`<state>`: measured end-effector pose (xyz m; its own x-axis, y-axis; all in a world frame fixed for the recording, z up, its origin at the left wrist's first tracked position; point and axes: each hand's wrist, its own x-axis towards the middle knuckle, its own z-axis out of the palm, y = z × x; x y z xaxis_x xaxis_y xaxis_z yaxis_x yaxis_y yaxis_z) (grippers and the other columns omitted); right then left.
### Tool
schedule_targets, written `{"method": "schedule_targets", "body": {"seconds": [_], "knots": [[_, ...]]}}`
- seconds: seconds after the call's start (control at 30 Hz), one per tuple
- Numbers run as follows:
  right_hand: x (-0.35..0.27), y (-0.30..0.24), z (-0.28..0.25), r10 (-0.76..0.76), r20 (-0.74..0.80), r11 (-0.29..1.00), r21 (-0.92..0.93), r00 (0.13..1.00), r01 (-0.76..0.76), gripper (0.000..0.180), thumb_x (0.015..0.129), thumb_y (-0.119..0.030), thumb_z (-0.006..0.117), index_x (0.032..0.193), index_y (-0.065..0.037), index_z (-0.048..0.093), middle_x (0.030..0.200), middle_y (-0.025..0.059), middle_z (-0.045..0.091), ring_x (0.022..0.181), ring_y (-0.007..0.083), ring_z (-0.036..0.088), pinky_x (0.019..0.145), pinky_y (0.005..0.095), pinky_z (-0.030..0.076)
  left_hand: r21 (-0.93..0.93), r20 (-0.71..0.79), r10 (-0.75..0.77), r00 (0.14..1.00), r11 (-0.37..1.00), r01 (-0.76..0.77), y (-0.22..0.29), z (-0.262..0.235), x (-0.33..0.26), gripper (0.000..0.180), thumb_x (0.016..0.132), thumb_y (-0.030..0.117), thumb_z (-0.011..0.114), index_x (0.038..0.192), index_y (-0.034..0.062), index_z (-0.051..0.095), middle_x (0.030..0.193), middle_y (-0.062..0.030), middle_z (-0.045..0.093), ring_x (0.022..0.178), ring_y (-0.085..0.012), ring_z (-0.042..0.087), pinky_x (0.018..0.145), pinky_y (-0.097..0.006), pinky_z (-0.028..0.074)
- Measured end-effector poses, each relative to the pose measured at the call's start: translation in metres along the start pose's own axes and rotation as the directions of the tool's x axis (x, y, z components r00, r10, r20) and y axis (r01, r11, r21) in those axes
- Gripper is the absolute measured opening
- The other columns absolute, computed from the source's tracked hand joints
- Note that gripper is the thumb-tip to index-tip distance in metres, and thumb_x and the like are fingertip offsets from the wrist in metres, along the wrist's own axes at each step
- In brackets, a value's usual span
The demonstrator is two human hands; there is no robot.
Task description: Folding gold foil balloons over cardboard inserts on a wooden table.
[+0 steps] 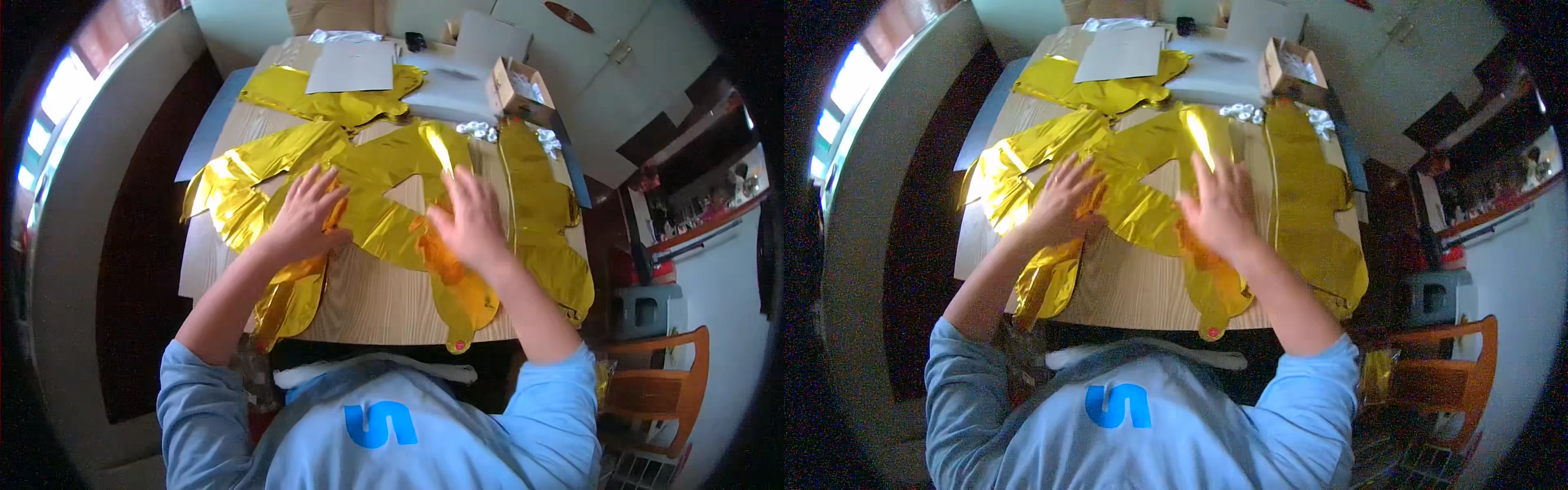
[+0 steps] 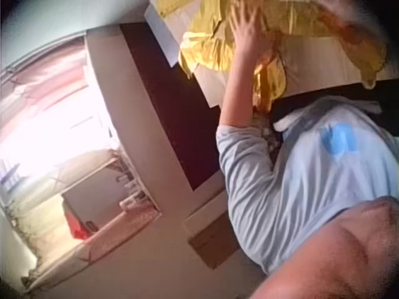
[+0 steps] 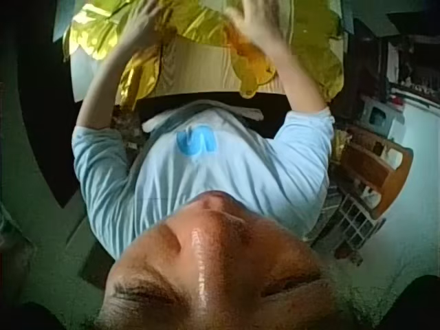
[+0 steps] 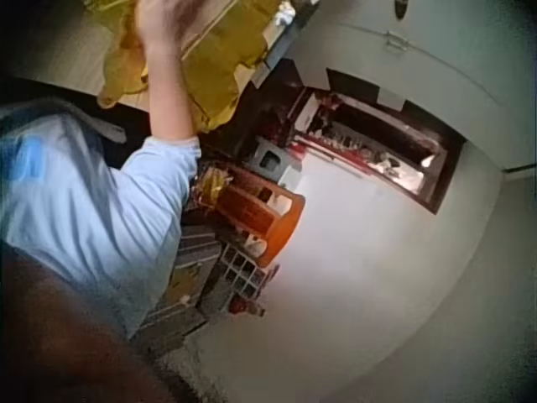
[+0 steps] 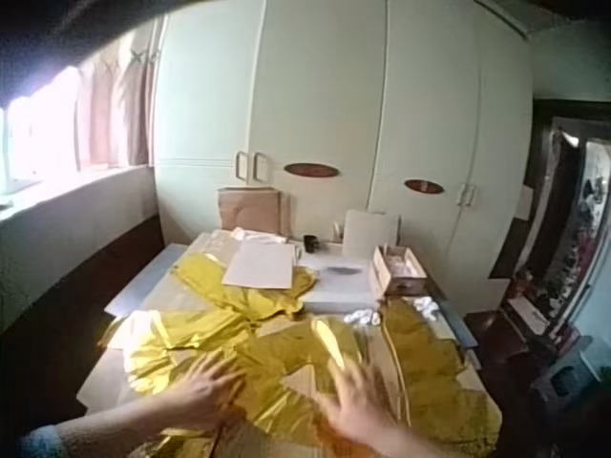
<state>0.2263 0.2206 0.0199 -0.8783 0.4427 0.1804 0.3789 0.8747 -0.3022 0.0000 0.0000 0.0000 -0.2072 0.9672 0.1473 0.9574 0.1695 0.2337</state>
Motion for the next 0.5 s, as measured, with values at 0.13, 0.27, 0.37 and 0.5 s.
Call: {"method": "schedule_targets", "body": {"seconds": [0.13,0.27,0.37,0.5], "knots": [[-0.081,-0.004,0.029,-0.065,0.119,0.998,-0.004,0.991,0.066,0.074,0.096,-0.043,0.059,0.153,-0.004,0.033,0.161,0.0262,0.021,0.15,0.043,0.018,0.122,0.0545,0.013,0.143,0.06,-0.021,0.998,0.99,0.012,0.042,-0.014,-0.047,0.069,0.09,0.049,0.061,0.143,0.0069,0.049,0.152,-0.0231,0.04,0.142,-0.0414,0.035,0.114,-0.051,0.031],[-0.101,0.005,0.013,-0.161,0.101,0.987,0.019,0.982,0.16,0.07,0.095,-0.043,0.061,0.151,-0.007,0.038,0.16,0.0226,0.026,0.149,0.0404,0.021,0.121,0.0533,0.017,-0.04,0.42,-0.156,0.894,0.981,0.19,0.077,-0.054,-0.022,0.059,0.09,0.046,0.063,0.135,0.0084,0.057,0.146,-0.0211,0.047,0.139,-0.0416,0.039,0.112,-0.052,0.033],[-0.103,0.011,0.003,-0.155,0.142,0.981,0.136,0.978,0.136,0.069,0.095,-0.046,0.061,0.15,-0.008,0.041,0.16,0.021,0.027,0.149,0.0401,0.02,0.121,0.0518,0.019,-0.185,0.194,0.063,0.979,0.982,-0.026,0.056,-0.046,0.015,0.055,0.091,0.044,0.063,0.133,0.0083,0.059,0.144,-0.0205,0.049,0.138,-0.0421,0.039,0.113,-0.053,0.032],[-0.055,0.056,-0.047,0.175,0.002,0.866,0.475,0.985,-0.155,0.025,0.09,-0.025,0.068,0.103,-0.003,0.07,0.108,0.0182,0.069,0.099,0.0328,0.066,0.087,0.0438,0.052,-0.13,0.035,0.255,0.966,0.96,-0.249,0.044,0.029,0.048,0.061,0.093,0.041,0.061,0.143,0.009,0.049,0.152,-0.0216,0.04,0.144,-0.044,0.031,0.119,-0.056,0.023]]}}
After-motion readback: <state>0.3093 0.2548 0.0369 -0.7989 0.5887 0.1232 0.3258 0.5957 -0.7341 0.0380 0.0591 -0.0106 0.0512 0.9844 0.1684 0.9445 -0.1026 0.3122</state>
